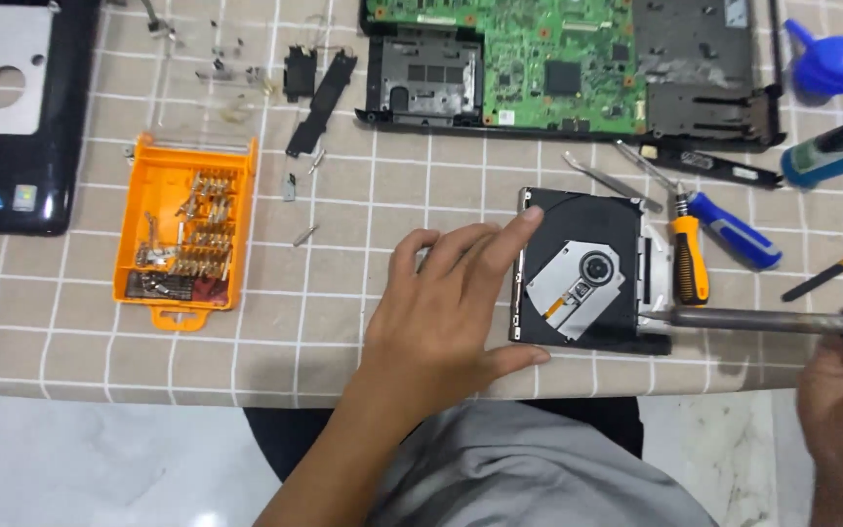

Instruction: Disassembling a laptop's internal disk drive using a soldering iron and screwdrivers on a repair bench.

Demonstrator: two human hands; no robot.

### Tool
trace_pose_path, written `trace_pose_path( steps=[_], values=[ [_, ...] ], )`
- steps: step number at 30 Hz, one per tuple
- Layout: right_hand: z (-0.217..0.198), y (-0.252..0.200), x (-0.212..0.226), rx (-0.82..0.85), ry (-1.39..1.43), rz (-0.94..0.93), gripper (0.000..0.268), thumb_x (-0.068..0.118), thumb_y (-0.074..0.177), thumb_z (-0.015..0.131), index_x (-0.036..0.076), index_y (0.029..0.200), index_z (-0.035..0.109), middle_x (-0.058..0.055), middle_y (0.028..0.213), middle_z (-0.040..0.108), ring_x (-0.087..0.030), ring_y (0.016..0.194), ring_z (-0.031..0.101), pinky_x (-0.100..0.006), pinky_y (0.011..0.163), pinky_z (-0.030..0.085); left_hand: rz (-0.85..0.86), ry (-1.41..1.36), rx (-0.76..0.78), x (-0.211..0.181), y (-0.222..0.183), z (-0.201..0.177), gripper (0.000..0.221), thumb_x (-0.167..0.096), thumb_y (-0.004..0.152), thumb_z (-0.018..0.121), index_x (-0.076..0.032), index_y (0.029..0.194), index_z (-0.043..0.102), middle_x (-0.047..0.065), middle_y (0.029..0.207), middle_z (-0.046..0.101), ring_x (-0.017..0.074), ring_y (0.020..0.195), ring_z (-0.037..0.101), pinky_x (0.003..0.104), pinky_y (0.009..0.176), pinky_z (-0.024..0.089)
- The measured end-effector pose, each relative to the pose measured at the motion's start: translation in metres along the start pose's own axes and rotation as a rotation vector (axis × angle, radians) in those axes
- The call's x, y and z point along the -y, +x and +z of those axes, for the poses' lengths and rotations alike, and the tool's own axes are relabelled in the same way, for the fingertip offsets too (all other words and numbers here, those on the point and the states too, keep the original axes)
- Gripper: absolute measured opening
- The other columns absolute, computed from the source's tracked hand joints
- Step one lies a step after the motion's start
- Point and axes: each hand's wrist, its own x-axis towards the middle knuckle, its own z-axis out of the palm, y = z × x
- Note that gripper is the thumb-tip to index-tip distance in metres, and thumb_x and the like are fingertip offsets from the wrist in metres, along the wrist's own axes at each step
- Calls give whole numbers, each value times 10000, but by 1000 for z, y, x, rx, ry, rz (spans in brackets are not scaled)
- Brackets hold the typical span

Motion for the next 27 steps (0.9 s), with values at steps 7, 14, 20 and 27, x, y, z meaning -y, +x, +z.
trace_pose_path(
  steps=[7, 14, 20, 27],
  values=[
    [179, -36, 0, 115, -527, 9, 178, 327, 1055, 489, 198, 935, 467, 92, 857, 386, 32, 640, 344, -78, 587, 261, -18, 82, 4, 2, 7, 2, 1209, -595, 516, 929, -129, 1439, 302, -11, 1322, 599, 171, 1238, 528, 420, 1003, 336],
    [175, -25, -19, 151, -538, -7, 242, 385, 1097, 445, 195, 948, 463, 90, 737, 373, 36, 591, 363, -89, 594, 298, -8, 51, 85, 6, 12, -5, 952, -566, 624, 867, -170, 1342, 382, -30, 1395, 504, 187, 1278, 446, 443, 1008, 309],
    [182, -26, -17, 137, -591, 57, 249, 434, 1078, 437, 252, 910, 465, 129, 641, 351, 41, 557, 328, -123, 637, 277, 24, -31, 50, 7, 17, -9, 556, -467, 641, 879, -216, 1054, 604, 13, 1374, 485, 241, 1248, 458, 485, 981, 314],
    [195, -29, -14, 184, -609, 14, 298, 484, 1073, 411, 239, 911, 462, 112, 610, 351, 27, 516, 317, -146, 591, 270, -33, -110, 139, 8, 22, -10, 640, -458, 583, 902, -230, 1116, 631, -17, 1376, 447, 260, 1260, 395, 523, 961, 271]
  ],
)
